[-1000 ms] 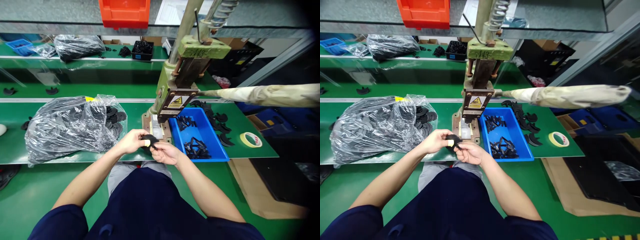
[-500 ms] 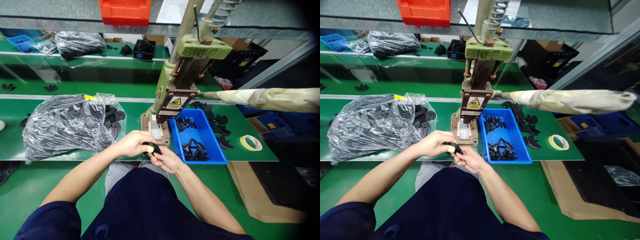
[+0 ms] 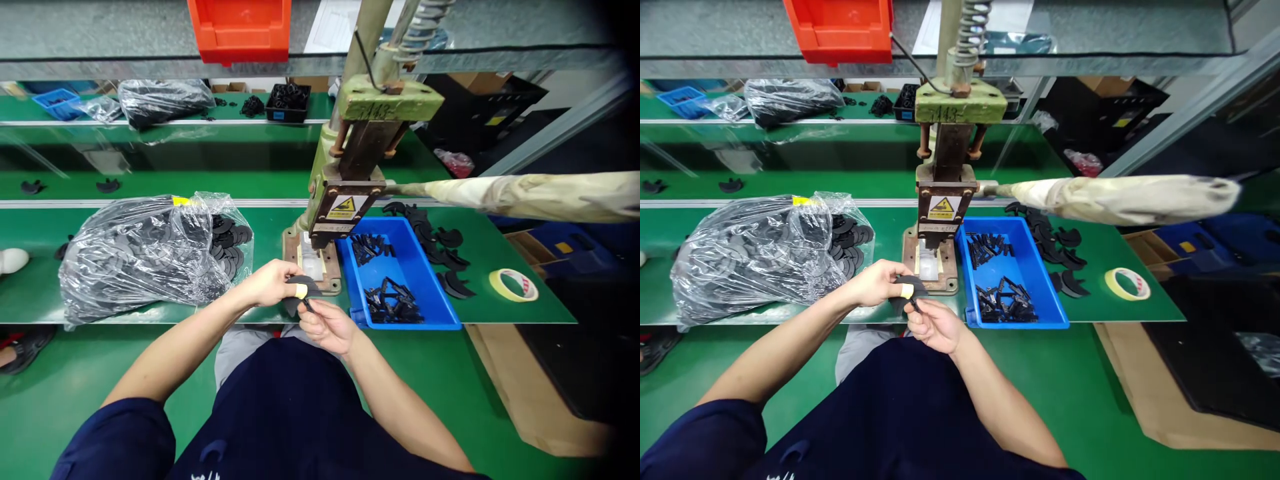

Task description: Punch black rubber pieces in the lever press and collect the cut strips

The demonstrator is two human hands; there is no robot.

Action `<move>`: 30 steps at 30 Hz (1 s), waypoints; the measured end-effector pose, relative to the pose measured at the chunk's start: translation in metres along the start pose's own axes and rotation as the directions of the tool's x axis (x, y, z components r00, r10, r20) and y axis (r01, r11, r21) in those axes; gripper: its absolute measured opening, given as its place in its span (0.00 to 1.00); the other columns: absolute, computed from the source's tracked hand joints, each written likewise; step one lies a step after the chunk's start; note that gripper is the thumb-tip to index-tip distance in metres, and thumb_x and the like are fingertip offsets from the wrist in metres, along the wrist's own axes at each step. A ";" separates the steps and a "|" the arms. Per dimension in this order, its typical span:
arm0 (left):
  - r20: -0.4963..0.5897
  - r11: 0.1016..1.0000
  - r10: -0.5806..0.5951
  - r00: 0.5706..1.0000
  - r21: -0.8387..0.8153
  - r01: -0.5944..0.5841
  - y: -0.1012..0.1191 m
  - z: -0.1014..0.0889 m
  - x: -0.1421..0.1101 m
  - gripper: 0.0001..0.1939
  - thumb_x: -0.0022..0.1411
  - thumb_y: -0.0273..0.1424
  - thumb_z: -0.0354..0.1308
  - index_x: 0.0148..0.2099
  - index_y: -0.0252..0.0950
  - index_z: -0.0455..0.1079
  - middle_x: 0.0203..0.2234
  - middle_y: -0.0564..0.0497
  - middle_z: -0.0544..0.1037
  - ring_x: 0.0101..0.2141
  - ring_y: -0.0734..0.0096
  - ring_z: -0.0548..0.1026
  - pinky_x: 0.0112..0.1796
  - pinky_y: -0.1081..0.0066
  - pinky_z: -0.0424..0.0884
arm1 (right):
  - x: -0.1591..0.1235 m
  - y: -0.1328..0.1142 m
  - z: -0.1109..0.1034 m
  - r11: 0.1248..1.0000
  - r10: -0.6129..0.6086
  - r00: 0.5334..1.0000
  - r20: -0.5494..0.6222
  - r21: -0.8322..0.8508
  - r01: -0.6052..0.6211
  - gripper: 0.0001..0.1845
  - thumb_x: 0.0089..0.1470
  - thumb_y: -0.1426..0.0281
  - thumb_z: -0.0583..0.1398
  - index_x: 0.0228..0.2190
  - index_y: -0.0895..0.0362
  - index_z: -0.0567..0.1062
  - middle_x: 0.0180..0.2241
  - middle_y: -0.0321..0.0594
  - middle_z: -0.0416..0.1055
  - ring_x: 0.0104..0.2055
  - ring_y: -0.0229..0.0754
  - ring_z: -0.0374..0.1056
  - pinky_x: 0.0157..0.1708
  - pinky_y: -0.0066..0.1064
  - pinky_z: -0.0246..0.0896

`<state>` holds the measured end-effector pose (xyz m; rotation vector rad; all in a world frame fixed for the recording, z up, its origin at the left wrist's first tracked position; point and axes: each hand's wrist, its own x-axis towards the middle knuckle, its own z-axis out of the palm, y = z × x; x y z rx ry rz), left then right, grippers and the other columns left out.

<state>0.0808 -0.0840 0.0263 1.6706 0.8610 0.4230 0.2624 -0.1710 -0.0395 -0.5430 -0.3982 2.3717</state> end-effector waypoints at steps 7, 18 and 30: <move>0.105 0.987 0.112 0.988 0.102 -0.123 0.020 0.001 -0.005 0.11 0.60 0.34 0.62 0.40 0.32 0.77 0.33 0.49 0.80 0.33 0.69 0.75 0.34 0.74 0.69 | -0.007 -0.001 -0.011 0.990 0.139 0.986 0.094 -0.021 -0.138 0.15 0.57 0.59 0.61 0.32 0.60 0.72 0.17 0.25 0.51 0.17 0.28 0.42 0.15 0.21 0.33; 0.057 0.930 0.212 0.976 0.295 -0.219 0.024 0.000 -0.029 0.06 0.63 0.28 0.59 0.38 0.32 0.76 0.31 0.49 0.77 0.33 0.70 0.73 0.37 0.73 0.66 | 0.001 0.018 0.015 0.993 0.034 0.998 -0.052 -0.114 -0.040 0.16 0.54 0.60 0.66 0.30 0.59 0.69 0.17 0.23 0.50 0.18 0.26 0.42 0.17 0.22 0.31; -0.145 0.916 0.359 0.922 0.246 -0.318 0.008 0.003 -0.050 0.07 0.66 0.33 0.57 0.38 0.34 0.69 0.32 0.48 0.76 0.33 0.71 0.75 0.35 0.72 0.72 | -0.007 -0.009 0.007 0.873 -0.211 0.976 -0.045 -0.459 0.168 0.26 0.51 0.49 0.64 0.40 0.59 0.75 0.23 0.33 0.66 0.22 0.33 0.61 0.19 0.26 0.53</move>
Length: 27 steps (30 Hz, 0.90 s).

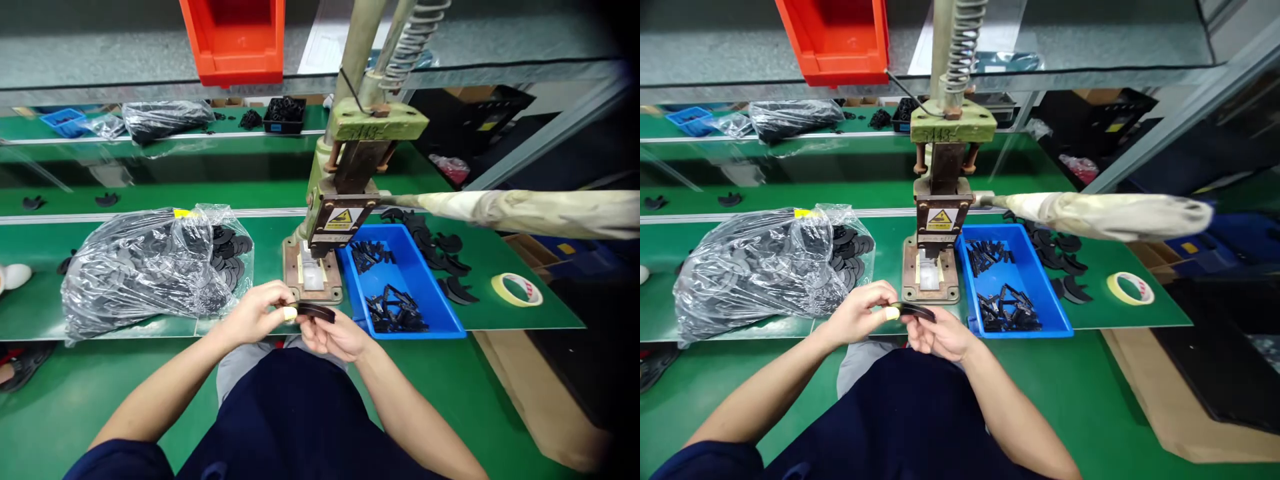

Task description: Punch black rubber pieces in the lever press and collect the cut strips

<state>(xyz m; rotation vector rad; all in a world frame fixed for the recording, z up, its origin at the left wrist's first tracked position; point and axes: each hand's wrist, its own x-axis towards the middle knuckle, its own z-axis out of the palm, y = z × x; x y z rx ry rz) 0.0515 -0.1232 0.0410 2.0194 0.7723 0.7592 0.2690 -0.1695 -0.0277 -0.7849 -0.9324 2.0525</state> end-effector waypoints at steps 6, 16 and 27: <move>0.032 0.739 0.541 0.841 0.458 -0.493 -0.004 -0.004 -0.018 0.11 0.65 0.20 0.53 0.49 0.33 0.69 0.40 0.42 0.79 0.44 0.65 0.77 0.43 0.68 0.76 | -0.002 -0.026 -0.006 0.896 -0.316 0.920 -0.231 -0.390 0.210 0.13 0.57 0.60 0.62 0.42 0.51 0.79 0.39 0.40 0.76 0.40 0.38 0.68 0.42 0.33 0.65; -0.024 0.735 0.558 0.830 0.480 -0.480 -0.017 -0.004 -0.019 0.12 0.66 0.21 0.51 0.49 0.35 0.69 0.37 0.44 0.80 0.42 0.66 0.79 0.41 0.69 0.77 | 0.014 -0.077 0.008 0.534 -0.246 0.914 0.322 -0.742 0.405 0.11 0.60 0.63 0.59 0.39 0.54 0.80 0.39 0.45 0.77 0.44 0.42 0.71 0.48 0.40 0.66; 0.016 0.838 0.495 0.869 0.257 -0.482 -0.029 -0.010 -0.020 0.11 0.67 0.22 0.50 0.49 0.35 0.68 0.39 0.43 0.78 0.42 0.67 0.78 0.42 0.69 0.77 | 0.033 -0.079 0.012 0.647 -0.011 0.879 0.476 -0.667 0.370 0.10 0.59 0.64 0.60 0.33 0.57 0.77 0.34 0.40 0.71 0.35 0.36 0.67 0.39 0.30 0.63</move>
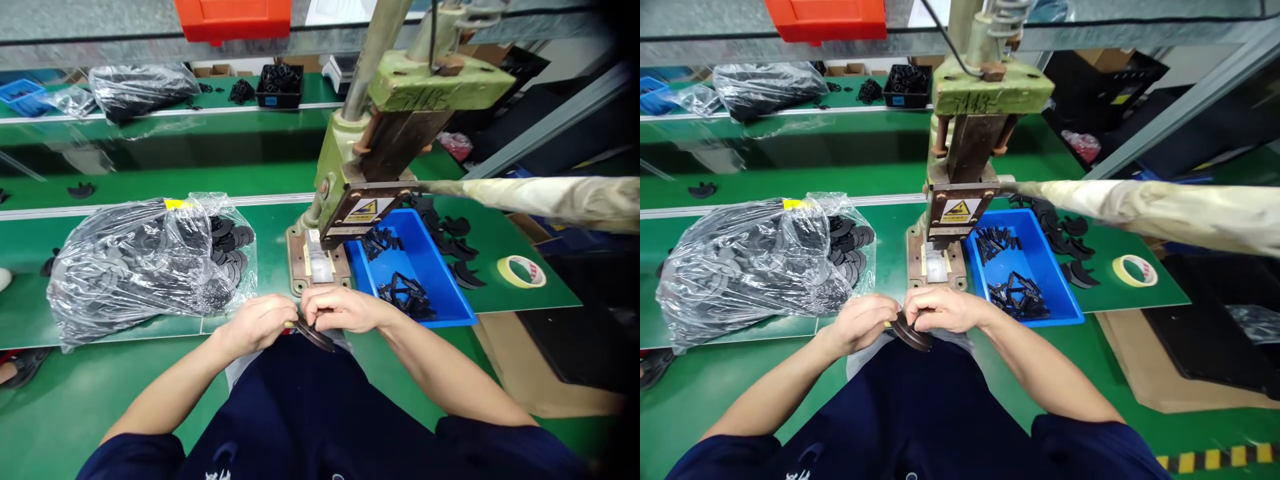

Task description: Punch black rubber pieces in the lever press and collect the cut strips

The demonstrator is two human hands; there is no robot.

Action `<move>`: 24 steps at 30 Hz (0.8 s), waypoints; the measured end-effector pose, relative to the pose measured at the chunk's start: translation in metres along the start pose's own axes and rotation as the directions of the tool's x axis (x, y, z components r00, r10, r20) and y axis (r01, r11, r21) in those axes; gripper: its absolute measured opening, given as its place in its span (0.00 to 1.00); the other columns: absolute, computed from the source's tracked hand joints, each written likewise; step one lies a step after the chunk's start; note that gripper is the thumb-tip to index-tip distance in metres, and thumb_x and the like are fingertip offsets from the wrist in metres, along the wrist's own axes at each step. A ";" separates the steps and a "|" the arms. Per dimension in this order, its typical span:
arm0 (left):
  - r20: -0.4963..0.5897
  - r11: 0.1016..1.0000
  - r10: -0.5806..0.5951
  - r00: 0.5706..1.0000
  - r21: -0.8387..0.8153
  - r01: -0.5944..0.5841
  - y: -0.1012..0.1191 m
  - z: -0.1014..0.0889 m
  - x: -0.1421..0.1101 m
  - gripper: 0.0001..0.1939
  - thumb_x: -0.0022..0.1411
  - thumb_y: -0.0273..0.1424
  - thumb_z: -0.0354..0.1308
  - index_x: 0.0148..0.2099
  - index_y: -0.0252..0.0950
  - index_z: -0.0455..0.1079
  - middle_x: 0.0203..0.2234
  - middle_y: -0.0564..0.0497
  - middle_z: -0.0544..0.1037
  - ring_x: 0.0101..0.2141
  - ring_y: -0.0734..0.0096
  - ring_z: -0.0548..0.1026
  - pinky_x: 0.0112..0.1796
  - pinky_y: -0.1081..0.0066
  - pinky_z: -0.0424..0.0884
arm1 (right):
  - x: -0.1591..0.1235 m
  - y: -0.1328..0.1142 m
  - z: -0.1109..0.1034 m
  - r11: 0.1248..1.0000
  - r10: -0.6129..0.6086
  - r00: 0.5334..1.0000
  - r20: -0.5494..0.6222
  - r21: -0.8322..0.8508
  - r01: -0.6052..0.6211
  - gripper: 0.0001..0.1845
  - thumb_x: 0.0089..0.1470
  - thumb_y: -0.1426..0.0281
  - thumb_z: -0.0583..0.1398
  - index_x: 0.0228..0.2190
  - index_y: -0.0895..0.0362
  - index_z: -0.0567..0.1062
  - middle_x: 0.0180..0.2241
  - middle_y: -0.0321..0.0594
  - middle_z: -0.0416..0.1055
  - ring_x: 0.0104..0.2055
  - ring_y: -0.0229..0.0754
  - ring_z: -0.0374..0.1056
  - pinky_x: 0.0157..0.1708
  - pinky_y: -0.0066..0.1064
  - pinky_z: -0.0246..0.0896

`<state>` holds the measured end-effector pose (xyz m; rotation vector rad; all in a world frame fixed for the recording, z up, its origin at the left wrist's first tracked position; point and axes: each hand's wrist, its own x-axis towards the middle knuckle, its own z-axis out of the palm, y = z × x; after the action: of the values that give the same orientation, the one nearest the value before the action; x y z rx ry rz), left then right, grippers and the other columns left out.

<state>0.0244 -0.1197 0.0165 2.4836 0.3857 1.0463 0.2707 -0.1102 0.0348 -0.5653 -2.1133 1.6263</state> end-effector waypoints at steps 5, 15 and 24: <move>0.040 0.998 0.034 0.999 -0.055 -0.031 -0.002 -0.007 0.006 0.10 0.67 0.24 0.52 0.49 0.34 0.68 0.39 0.42 0.79 0.42 0.66 0.78 0.43 0.69 0.76 | -0.002 0.004 0.008 0.997 0.029 0.996 -0.088 0.075 -0.023 0.10 0.56 0.62 0.62 0.32 0.56 0.79 0.34 0.42 0.73 0.37 0.38 0.69 0.42 0.34 0.65; -0.393 0.840 -0.503 0.770 -0.010 0.543 -0.069 -0.020 0.014 0.02 0.62 0.27 0.61 0.35 0.35 0.72 0.30 0.50 0.78 0.32 0.71 0.77 0.34 0.72 0.74 | -0.054 0.019 0.005 0.949 0.308 0.691 -0.653 0.156 -0.276 0.18 0.57 0.55 0.60 0.40 0.54 0.76 0.35 0.44 0.79 0.32 0.40 0.74 0.32 0.31 0.71; -0.282 0.267 -0.883 -0.376 -0.959 0.091 -0.258 -0.110 0.070 0.10 0.56 0.13 0.60 0.36 0.32 0.68 0.22 0.54 0.73 0.22 0.78 0.74 0.27 0.79 0.71 | -0.125 0.061 -0.054 0.637 0.401 0.330 -0.854 0.001 -0.771 0.29 0.43 0.42 0.58 0.36 0.50 0.79 0.39 0.44 0.82 0.42 0.53 0.78 0.43 0.42 0.76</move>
<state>-0.0321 0.1633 0.0062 0.0921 1.3407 1.6727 0.4081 -0.1212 -0.0214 -2.0360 -1.5127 0.7907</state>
